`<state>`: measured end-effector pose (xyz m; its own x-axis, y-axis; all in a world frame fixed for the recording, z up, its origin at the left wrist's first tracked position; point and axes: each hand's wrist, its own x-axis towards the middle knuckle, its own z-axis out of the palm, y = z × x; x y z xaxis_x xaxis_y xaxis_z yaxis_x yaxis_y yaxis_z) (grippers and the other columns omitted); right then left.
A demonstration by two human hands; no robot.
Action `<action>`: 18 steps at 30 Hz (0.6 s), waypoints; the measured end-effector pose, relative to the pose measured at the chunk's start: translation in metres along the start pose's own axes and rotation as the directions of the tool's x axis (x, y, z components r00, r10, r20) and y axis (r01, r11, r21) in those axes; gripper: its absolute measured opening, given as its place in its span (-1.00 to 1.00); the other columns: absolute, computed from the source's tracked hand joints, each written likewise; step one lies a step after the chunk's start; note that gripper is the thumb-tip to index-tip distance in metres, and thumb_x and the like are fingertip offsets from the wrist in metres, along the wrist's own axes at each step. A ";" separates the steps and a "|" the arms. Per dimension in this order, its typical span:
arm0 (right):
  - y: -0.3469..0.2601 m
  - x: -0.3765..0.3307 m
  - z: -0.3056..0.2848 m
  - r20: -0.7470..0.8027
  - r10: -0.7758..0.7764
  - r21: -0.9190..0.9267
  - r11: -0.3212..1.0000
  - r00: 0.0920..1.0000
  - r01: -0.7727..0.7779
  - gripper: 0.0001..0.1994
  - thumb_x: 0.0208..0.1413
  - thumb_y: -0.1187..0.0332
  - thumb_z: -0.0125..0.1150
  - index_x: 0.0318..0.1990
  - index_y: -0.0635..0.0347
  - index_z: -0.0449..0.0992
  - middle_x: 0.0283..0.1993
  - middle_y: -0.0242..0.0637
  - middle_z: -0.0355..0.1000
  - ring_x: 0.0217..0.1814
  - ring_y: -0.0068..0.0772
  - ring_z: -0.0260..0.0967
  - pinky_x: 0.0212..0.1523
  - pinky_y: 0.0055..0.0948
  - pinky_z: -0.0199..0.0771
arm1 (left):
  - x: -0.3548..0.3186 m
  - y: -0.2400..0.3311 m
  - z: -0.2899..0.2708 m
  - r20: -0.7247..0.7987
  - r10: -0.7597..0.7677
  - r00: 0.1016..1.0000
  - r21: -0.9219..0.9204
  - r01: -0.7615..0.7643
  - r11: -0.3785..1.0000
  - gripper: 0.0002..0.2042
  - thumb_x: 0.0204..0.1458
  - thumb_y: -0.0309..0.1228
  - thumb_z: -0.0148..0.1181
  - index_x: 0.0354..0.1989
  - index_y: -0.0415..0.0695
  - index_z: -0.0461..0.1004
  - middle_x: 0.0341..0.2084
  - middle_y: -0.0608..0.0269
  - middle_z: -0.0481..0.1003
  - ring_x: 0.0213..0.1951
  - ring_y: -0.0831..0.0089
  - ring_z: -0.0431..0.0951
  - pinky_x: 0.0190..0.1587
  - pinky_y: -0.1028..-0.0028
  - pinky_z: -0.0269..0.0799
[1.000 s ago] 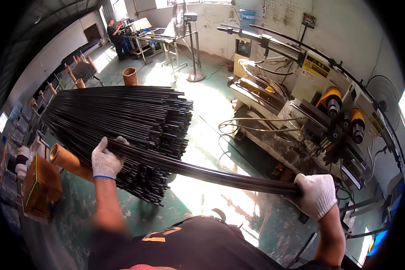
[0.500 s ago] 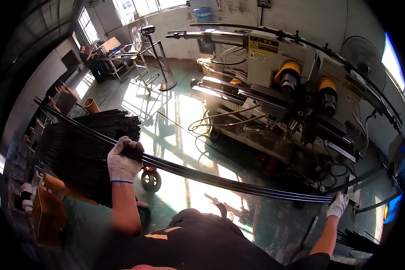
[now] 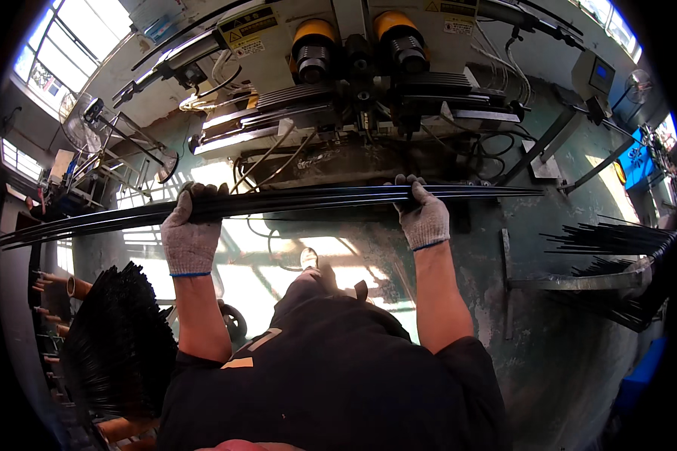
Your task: The person repeatedly picks up bundles of straight metal rods, feeds them into a bending machine, and removes the bent rods. The bent rods are then placed into a nearby metal cart. The person is barefoot throughout the task.
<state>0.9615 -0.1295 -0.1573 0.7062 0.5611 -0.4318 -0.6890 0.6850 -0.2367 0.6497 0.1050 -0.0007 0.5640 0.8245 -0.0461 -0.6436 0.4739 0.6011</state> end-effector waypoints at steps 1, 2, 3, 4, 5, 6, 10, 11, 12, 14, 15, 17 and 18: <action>-0.011 0.012 -0.002 0.026 -0.035 -0.045 0.998 0.999 0.036 -0.84 0.39 0.44 0.01 -0.06 0.32 0.48 -0.06 -0.10 0.52 0.07 -0.08 0.50 0.22 0.06 0.55 | 0.015 0.015 -0.011 0.052 0.004 0.999 -0.034 -0.002 0.999 -0.83 0.20 -0.46 0.19 -0.10 -0.27 0.52 -0.24 0.11 0.58 -0.09 0.10 0.56 0.32 -0.09 0.32; -0.023 0.022 -0.001 0.023 -0.088 -0.057 0.994 0.996 0.089 -0.86 0.38 0.44 0.03 -0.07 0.31 0.48 -0.08 -0.12 0.52 0.06 -0.09 0.51 0.21 0.06 0.56 | 0.029 0.028 -0.019 0.077 0.027 0.997 -0.038 -0.024 0.999 -0.82 0.19 -0.49 0.19 -0.08 -0.29 0.52 -0.22 0.09 0.58 -0.07 0.12 0.57 0.33 -0.07 0.30; -0.034 0.031 -0.001 0.007 -0.135 -0.072 0.988 0.991 0.135 -0.87 0.37 0.44 0.06 -0.07 0.30 0.48 -0.09 -0.15 0.53 0.04 -0.11 0.51 0.19 0.06 0.57 | 0.042 0.042 -0.028 0.078 0.032 0.996 -0.087 -0.025 0.996 -0.80 0.19 -0.54 0.15 -0.05 -0.33 0.51 -0.20 0.02 0.58 -0.05 0.08 0.57 0.31 -0.06 0.33; -0.042 0.042 0.000 -0.004 -0.178 -0.088 0.980 0.984 0.177 -0.88 0.36 0.44 0.08 -0.08 0.29 0.48 -0.11 -0.17 0.53 0.03 -0.12 0.52 0.17 0.06 0.59 | 0.055 0.058 -0.042 0.117 0.030 0.993 -0.072 -0.022 0.997 -0.76 0.18 -0.54 0.14 -0.01 -0.37 0.50 -0.14 0.00 0.58 0.01 0.07 0.56 0.36 -0.03 0.29; -0.047 0.059 -0.006 -0.016 -0.267 -0.101 0.959 0.964 0.264 -0.84 0.34 0.38 0.15 -0.06 0.29 0.49 -0.13 -0.20 0.54 0.00 -0.15 0.53 0.11 -0.04 0.61 | 0.071 0.073 -0.053 0.133 0.025 0.991 -0.057 -0.018 0.998 -0.75 0.19 -0.53 0.14 0.01 -0.37 0.50 -0.11 -0.02 0.57 0.05 0.07 0.54 0.38 -0.03 0.27; -0.050 0.072 -0.005 -0.010 -0.335 -0.170 0.929 0.942 0.329 -0.81 0.32 0.33 0.20 -0.07 0.26 0.50 -0.15 -0.23 0.54 -0.02 -0.17 0.54 0.06 -0.09 0.61 | 0.088 0.084 -0.069 0.148 0.022 0.989 -0.048 -0.015 0.999 -0.73 0.19 -0.53 0.14 0.02 -0.37 0.50 -0.08 -0.03 0.57 0.08 0.06 0.53 0.40 -0.03 0.24; -0.036 0.118 0.026 -0.081 -0.416 -0.140 0.904 0.906 0.403 -0.76 0.24 0.25 0.32 -0.08 0.19 0.52 -0.19 -0.31 0.55 -0.08 -0.23 0.54 0.03 -0.18 0.60 | 0.159 0.094 -0.130 0.035 0.078 0.996 0.061 -0.080 0.995 -0.77 0.22 -0.47 0.16 -0.02 -0.32 0.52 -0.11 0.03 0.58 0.04 0.08 0.56 0.32 -0.01 0.38; -0.023 0.129 0.038 -0.155 -0.427 -0.216 0.895 0.891 0.391 -0.75 0.22 0.20 0.35 -0.09 0.13 0.54 -0.21 -0.35 0.56 -0.12 -0.26 0.54 0.01 -0.20 0.56 | 0.177 0.092 -0.140 0.022 0.081 0.996 0.100 -0.083 0.992 -0.79 0.24 -0.43 0.17 -0.06 -0.30 0.53 -0.15 0.05 0.58 -0.01 0.09 0.58 0.28 0.01 0.43; -0.006 0.138 0.047 -0.150 -0.452 -0.197 0.885 0.879 0.421 -0.73 0.21 0.12 0.35 -0.12 0.08 0.55 -0.20 -0.38 0.57 -0.12 -0.30 0.53 0.00 -0.19 0.52 | 0.196 0.086 -0.146 0.009 0.079 0.997 0.132 -0.079 0.988 -0.80 0.25 -0.39 0.17 -0.10 -0.29 0.53 -0.20 0.07 0.58 -0.05 0.11 0.59 0.23 0.03 0.49; 0.023 0.158 0.070 -0.180 -0.405 -0.228 0.904 0.896 0.362 -0.73 0.23 0.13 0.35 -0.06 0.06 0.57 -0.16 -0.40 0.58 -0.09 -0.36 0.52 0.04 -0.20 0.50 | 0.239 0.084 -0.172 -0.150 0.109 0.983 0.183 -0.081 0.980 -0.78 0.24 -0.28 0.23 -0.21 -0.23 0.56 -0.28 0.15 0.60 -0.15 0.18 0.60 0.11 0.12 0.54; 0.035 0.168 0.079 -0.158 -0.393 -0.262 0.901 0.906 0.345 -0.74 0.26 0.14 0.31 -0.08 0.09 0.58 -0.17 -0.39 0.58 -0.10 -0.36 0.52 0.01 -0.25 0.53 | 0.259 0.082 -0.178 -0.229 0.091 0.969 0.175 -0.051 0.983 -0.79 0.27 -0.32 0.18 -0.20 -0.26 0.51 -0.29 0.12 0.57 -0.16 0.18 0.59 0.10 0.12 0.56; 0.049 0.186 0.120 -0.125 -0.393 -0.293 0.892 0.911 0.345 -0.76 0.30 0.18 0.24 -0.05 0.13 0.58 -0.13 -0.34 0.57 -0.07 -0.35 0.52 0.01 -0.29 0.55 | 0.306 0.082 -0.178 -0.340 0.058 0.938 0.123 -0.016 0.992 -0.81 0.30 -0.36 0.16 -0.20 -0.27 0.47 -0.32 0.10 0.55 -0.18 0.19 0.60 0.03 0.17 0.59; 0.072 0.195 0.121 -0.146 -0.390 -0.286 0.897 0.909 0.338 -0.76 0.31 0.22 0.22 -0.01 0.14 0.58 -0.07 -0.31 0.56 -0.03 -0.33 0.51 0.04 -0.29 0.54 | 0.324 0.080 -0.195 -0.333 0.039 0.942 0.138 0.008 0.990 -0.79 0.30 -0.32 0.16 -0.19 -0.26 0.50 -0.28 0.08 0.58 -0.19 0.21 0.60 0.01 0.21 0.60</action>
<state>1.0693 0.0860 -0.1532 0.8868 0.1755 -0.4276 -0.4255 0.6712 -0.6070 0.6803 0.4700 -0.1229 0.3342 0.8983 -0.2852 -0.5614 0.4328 0.7053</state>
